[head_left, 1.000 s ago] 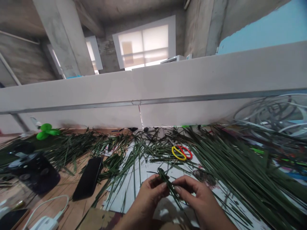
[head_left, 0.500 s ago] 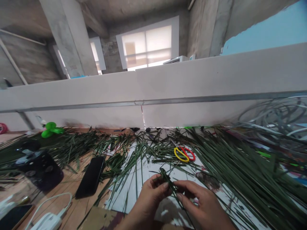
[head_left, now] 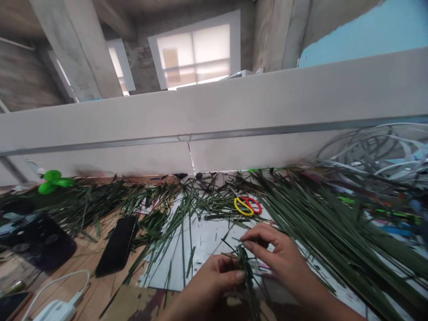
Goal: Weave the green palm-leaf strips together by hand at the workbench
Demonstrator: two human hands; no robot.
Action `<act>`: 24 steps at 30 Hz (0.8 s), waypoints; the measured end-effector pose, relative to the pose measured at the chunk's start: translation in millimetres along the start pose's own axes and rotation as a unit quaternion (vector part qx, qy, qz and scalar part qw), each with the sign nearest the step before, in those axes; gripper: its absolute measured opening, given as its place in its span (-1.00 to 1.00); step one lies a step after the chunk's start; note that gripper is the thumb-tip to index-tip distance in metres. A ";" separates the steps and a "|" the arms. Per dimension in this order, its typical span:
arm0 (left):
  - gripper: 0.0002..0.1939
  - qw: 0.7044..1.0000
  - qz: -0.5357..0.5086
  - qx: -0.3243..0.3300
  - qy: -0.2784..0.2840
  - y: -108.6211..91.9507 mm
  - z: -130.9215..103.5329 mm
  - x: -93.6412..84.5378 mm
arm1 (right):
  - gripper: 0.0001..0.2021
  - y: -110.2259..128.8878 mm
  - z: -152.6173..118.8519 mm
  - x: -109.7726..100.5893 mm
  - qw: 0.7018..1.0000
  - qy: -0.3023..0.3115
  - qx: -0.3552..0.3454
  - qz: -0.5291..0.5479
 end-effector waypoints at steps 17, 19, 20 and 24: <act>-0.67 0.984 0.078 0.090 -0.133 -19.7 7.6 -26.5 | -0.83 -5.7 -8.0 12.3 0.999 0.021 0.041 0.017; -0.67 0.983 0.081 0.099 -0.131 -20.3 7.5 -26.5 | -0.83 -5.6 -8.0 12.5 0.999 0.023 0.041 0.013; -0.67 0.983 0.082 0.102 -0.129 -20.2 7.8 -26.6 | -0.83 -6.2 -7.9 12.8 0.999 0.024 0.042 0.013; -0.69 0.984 0.067 0.090 -0.140 -14.5 10.8 -34.5 | -0.84 -11.7 -6.8 11.9 0.999 0.017 0.046 0.022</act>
Point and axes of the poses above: each hand's wrist, its own z-axis towards the middle knuckle, its own x-axis out of the palm, y = z × x, the point moved 9 cm from there along z, towards the middle knuckle, and after that the axes turned 5 degrees about -y, right-handed, at the moved point
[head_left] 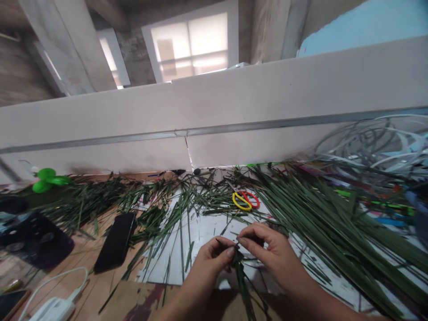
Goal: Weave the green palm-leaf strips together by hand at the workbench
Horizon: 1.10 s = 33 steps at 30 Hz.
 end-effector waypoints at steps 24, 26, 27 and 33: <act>-0.63 0.983 -0.082 0.056 -0.151 -7.4 3.7 -32.9 | -0.85 -14.1 -12.0 29.4 0.995 0.071 0.043 -0.050; -0.63 0.983 -0.086 0.056 -0.149 -5.9 4.2 -31.5 | -0.82 -14.7 -12.4 31.1 0.994 0.078 0.044 -0.067; -0.63 0.983 -0.085 0.057 -0.150 -5.4 4.4 -31.4 | -0.82 -14.7 -12.9 31.6 0.993 0.080 0.045 -0.077; -0.62 0.982 -0.082 0.059 -0.162 -4.9 1.5 -30.9 | -0.84 -6.3 -18.0 30.7 0.980 0.069 0.002 -0.186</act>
Point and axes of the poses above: each hand's wrist, its own z-axis towards the middle knuckle, its own x-axis out of the palm, y = z × x, the point moved 9 cm from there along z, towards the middle knuckle, and after that the axes turned 5 degrees about -y, right-handed, at the moved point
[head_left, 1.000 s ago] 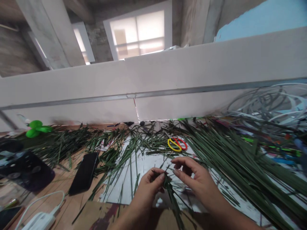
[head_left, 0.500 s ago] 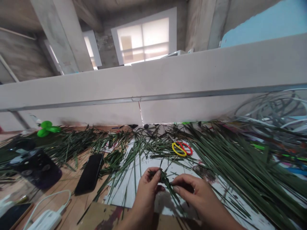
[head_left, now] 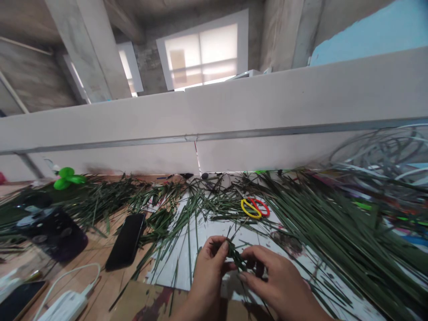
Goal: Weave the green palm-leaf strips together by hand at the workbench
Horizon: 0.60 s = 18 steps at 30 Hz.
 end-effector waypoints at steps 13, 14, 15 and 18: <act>-0.61 0.997 -0.052 -0.044 0.026 4.3 -13.2 12.5 | -0.93 2.1 -3.8 -5.0 0.995 -0.041 -0.045 -0.084; -0.61 0.997 -0.052 -0.044 0.029 2.5 -13.6 13.4 | -0.92 0.7 -2.6 -6.1 0.996 -0.040 -0.033 -0.074; -0.61 0.997 -0.050 -0.043 0.031 0.5 -13.8 13.9 | -0.92 -0.9 -1.4 -7.3 0.997 -0.038 -0.021 -0.063; -0.59 0.997 -0.022 -0.048 0.047 -3.8 -15.2 16.2 | -0.89 -6.3 1.5 -9.9 0.999 -0.031 0.012 -0.029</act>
Point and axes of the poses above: each hand's wrist, its own z-axis towards the middle knuckle, its own x-axis out of the palm, y = z × x, the point moved 9 cm from there along z, towards the middle knuckle, and after that the axes turned 5 degrees about -y, right-handed, at the moved point
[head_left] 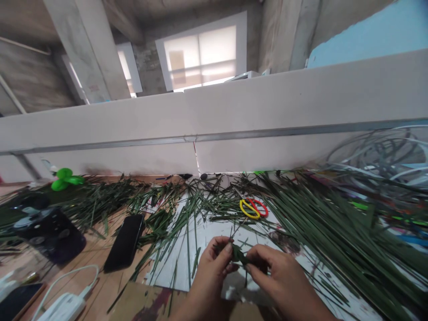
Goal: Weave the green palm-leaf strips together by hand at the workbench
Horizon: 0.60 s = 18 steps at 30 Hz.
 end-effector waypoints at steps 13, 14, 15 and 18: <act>-0.60 0.998 0.021 0.001 0.063 1.7 8.9 -0.1 | -0.80 8.1 7.7 -13.0 0.983 0.026 -0.005 0.181; -0.60 0.998 0.017 -0.002 0.062 2.5 9.8 -1.0 | -0.80 5.8 9.3 -12.9 0.979 0.031 0.007 0.201; -0.60 0.998 0.015 -0.005 0.060 3.3 10.4 -2.0 | -0.80 3.1 10.9 -12.0 0.975 0.037 0.020 0.220; -0.56 0.998 0.011 -0.019 0.051 5.7 10.6 -4.0 | -0.82 -5.8 14.3 -5.5 0.956 0.056 0.054 0.282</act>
Point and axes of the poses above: each hand's wrist, its own z-axis towards the middle knuckle, its own x-axis out of the palm, y = z × x, the point moved 9 cm from there along z, towards the middle knuckle, and after that the axes turned 5 degrees about -y, right-handed, at the moved point
